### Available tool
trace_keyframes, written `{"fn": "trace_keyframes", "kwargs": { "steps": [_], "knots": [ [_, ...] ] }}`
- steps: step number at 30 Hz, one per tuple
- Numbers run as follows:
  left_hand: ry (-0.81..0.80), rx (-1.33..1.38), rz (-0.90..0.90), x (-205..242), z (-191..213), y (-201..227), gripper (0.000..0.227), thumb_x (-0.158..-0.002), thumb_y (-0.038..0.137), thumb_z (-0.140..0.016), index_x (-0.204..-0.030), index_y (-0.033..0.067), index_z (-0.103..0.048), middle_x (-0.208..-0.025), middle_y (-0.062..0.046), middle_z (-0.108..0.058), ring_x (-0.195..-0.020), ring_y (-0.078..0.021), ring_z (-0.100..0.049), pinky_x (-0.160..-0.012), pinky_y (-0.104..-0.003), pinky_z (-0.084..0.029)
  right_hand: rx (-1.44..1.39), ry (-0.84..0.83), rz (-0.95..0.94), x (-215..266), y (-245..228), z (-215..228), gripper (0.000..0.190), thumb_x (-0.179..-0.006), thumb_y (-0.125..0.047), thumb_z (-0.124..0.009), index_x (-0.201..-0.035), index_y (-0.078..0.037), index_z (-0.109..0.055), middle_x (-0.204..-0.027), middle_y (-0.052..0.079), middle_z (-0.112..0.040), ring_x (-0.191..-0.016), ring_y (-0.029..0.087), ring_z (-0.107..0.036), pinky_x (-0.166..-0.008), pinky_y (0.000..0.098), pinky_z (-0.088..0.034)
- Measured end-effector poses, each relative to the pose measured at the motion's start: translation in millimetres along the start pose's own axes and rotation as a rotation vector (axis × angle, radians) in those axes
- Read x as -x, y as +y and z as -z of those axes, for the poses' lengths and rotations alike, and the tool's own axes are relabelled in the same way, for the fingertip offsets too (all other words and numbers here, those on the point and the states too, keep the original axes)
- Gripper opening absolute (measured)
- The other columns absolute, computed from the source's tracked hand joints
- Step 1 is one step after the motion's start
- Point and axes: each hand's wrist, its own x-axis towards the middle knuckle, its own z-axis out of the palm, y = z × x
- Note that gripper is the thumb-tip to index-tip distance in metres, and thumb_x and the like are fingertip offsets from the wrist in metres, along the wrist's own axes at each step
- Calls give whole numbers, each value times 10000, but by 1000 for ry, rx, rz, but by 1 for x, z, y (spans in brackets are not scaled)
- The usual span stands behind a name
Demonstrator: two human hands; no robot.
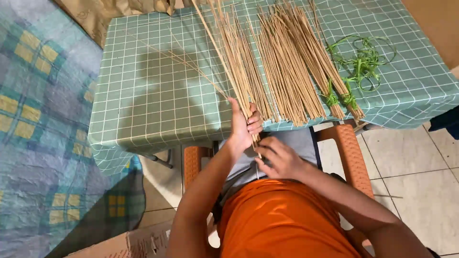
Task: Assembling bundles of long thin sticks to create brooms.
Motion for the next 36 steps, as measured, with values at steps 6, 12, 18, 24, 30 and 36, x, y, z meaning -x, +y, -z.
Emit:
{"fn": "trace_keyframes", "kwargs": {
  "steps": [6,12,18,24,30,36],
  "knots": [
    [128,-187,-16,12,-17,-13,695,-913,867,-175,-814,226,-425,-552,122,-265,-368,-22,-240,-309,-157,-186,-29,-73,-115,11,29,2,296,-933,-156,-746,-1142,44,-684,-1059,212,-628,-917,397,-694,-815,443,-588],
    [128,-264,-7,1,-7,-25,688,-914,864,-189,-797,218,-394,-576,116,-231,-392,-21,-178,-280,-149,-153,-20,-130,-160,-2,24,14,475,-868,-285,-812,-1231,-8,-679,-1032,160,-588,-899,387,-666,-799,457,-569],
    [44,-191,-1,7,-17,-23,681,-921,855,-245,-792,201,-380,-533,87,-203,-338,-31,-163,-255,-149,-179,-77,-21,-271,-1,30,12,469,-843,-197,-843,-1230,13,-680,-1014,160,-634,-871,382,-688,-773,432,-573],
    [8,-246,1,11,-17,-13,642,-956,818,-237,-784,221,-403,-529,106,-295,-325,-35,-253,-253,-163,-218,-97,-110,-273,-15,22,24,536,-798,-245,-871,-1244,-22,-673,-1043,156,-644,-890,366,-686,-792,444,-567],
    [57,-144,-11,6,-9,7,625,-966,806,-241,-736,243,-387,-486,125,-253,-307,-21,-241,-263,-158,-217,612,-299,-188,-17,54,52,459,-883,-390,-706,-1250,-121,-643,-1068,121,-550,-981,352,-558,-868,518,-404],
    [51,-57,32,-6,11,2,638,-951,813,-307,-719,223,-384,-486,92,-203,-309,-44,-203,-243,-191,-192,881,-173,-167,-7,68,56,59,-814,-105,-751,-813,-148,-710,-893,53,-605,-894,281,-567,-826,449,-377]
  ]
}}
